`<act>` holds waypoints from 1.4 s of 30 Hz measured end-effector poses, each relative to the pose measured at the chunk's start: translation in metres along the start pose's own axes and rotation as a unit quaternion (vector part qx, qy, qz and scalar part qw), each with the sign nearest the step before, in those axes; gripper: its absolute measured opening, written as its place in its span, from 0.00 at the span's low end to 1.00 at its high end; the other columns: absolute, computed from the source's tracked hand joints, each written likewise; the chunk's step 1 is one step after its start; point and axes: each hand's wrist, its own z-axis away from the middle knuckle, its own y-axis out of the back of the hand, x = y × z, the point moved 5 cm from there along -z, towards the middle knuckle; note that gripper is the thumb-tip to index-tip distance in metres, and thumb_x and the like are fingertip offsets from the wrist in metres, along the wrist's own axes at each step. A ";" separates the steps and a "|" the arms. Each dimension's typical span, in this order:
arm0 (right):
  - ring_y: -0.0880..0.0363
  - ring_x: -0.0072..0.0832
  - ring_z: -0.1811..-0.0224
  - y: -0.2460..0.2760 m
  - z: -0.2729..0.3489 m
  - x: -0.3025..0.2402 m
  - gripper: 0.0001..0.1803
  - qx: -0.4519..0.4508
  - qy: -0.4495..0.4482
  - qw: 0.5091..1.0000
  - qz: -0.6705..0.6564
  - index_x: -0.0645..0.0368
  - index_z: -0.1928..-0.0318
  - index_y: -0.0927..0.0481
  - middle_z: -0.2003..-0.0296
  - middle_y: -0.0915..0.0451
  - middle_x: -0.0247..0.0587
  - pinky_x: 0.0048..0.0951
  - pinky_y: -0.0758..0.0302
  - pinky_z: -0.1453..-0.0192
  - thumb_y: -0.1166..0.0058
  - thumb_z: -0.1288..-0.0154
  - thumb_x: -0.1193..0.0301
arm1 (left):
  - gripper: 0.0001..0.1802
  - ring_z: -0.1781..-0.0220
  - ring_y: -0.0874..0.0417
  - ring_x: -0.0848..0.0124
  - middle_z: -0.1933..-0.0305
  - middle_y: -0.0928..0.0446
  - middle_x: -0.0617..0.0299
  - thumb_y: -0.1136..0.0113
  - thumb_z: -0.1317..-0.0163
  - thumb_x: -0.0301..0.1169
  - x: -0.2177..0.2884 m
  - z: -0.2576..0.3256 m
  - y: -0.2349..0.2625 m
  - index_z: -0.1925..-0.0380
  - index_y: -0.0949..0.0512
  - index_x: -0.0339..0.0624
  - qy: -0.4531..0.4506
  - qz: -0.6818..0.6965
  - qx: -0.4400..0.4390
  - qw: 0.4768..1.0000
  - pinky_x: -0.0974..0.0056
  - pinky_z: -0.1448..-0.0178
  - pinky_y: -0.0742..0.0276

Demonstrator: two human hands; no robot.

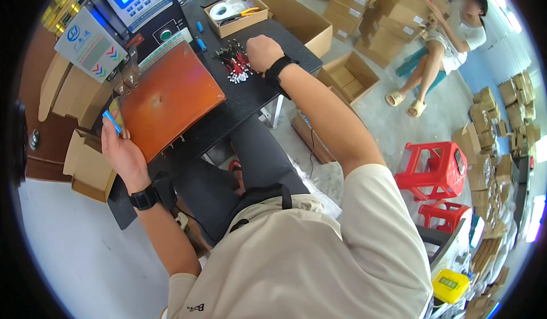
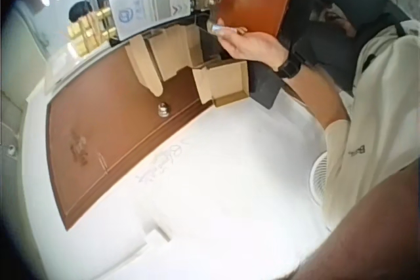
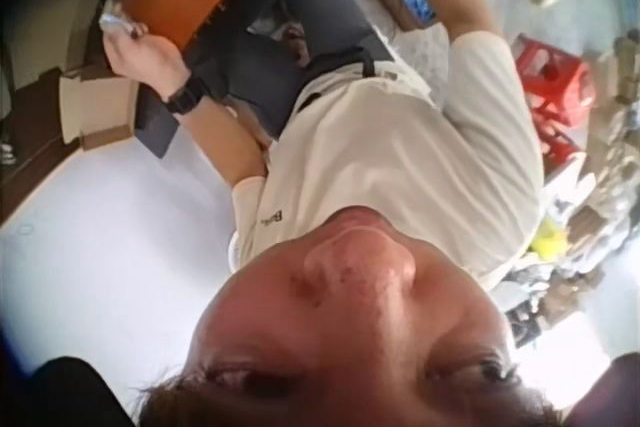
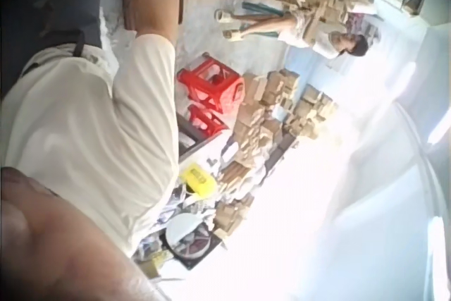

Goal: Assembling electronic components by attaching caps to cylindrical cells.

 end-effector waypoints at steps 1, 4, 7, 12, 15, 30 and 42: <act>0.15 0.51 0.66 0.003 0.002 0.002 0.06 -0.016 0.008 1.000 -0.003 0.68 0.77 0.17 0.75 0.19 0.60 0.44 0.18 0.56 0.43 0.51 0.76 | 0.16 0.63 0.29 0.82 0.53 0.19 0.62 0.47 0.25 0.35 0.001 0.000 -0.003 0.50 0.21 0.32 0.002 0.000 -0.006 1.000 0.72 0.59 0.35; 0.15 0.52 0.65 0.013 0.007 -0.004 0.06 -0.017 0.008 1.000 -0.013 0.68 0.76 0.17 0.74 0.18 0.60 0.45 0.18 0.56 0.43 0.51 0.76 | 0.16 0.65 0.31 0.81 0.56 0.20 0.64 0.46 0.25 0.36 0.004 0.005 -0.012 0.50 0.21 0.32 0.019 0.009 -0.027 0.999 0.72 0.59 0.36; 0.14 0.49 0.58 0.016 0.002 -0.013 0.11 -0.002 0.003 1.000 0.020 0.59 0.67 0.13 0.65 0.14 0.53 0.45 0.19 0.54 0.47 0.42 0.70 | 0.17 0.66 0.32 0.80 0.56 0.21 0.64 0.46 0.26 0.36 0.005 0.002 -0.006 0.50 0.22 0.31 0.009 -0.014 -0.014 1.000 0.72 0.59 0.36; 0.14 0.48 0.62 0.046 0.000 -0.019 0.05 0.108 -0.059 0.991 0.046 0.61 0.72 0.15 0.69 0.15 0.53 0.44 0.18 0.58 0.43 0.47 0.74 | 0.14 0.64 0.31 0.81 0.57 0.21 0.63 0.44 0.26 0.35 0.001 0.002 -0.007 0.52 0.22 0.34 0.006 -0.028 -0.007 1.000 0.71 0.60 0.36; 0.14 0.48 0.63 0.058 -0.009 -0.007 0.06 0.116 -0.028 0.991 0.054 0.62 0.73 0.15 0.69 0.16 0.52 0.43 0.18 0.59 0.44 0.47 0.74 | 0.12 0.65 0.30 0.81 0.58 0.21 0.64 0.44 0.27 0.33 0.003 0.003 -0.010 0.54 0.21 0.35 -0.002 -0.032 -0.014 0.999 0.71 0.61 0.36; 0.22 0.28 0.74 0.072 0.010 -0.010 0.15 0.093 0.018 0.975 -0.200 0.63 0.66 0.14 0.78 0.20 0.44 0.31 0.27 0.66 0.42 0.36 0.62 | 0.09 0.70 0.27 0.83 0.68 0.19 0.68 0.35 0.33 0.29 0.007 0.007 -0.020 0.59 0.17 0.34 -0.012 -0.216 -0.037 0.976 0.75 0.64 0.32; 0.26 0.11 0.70 0.040 0.029 -0.147 0.09 0.017 0.021 0.790 -0.613 0.70 0.63 0.14 0.72 0.18 0.28 0.15 0.31 0.65 0.39 0.35 0.74 | 0.10 0.69 0.22 0.58 0.70 0.24 0.55 0.36 0.38 0.33 -0.001 0.003 -0.055 0.62 0.15 0.41 -0.069 -0.435 -0.117 0.890 0.58 0.64 0.29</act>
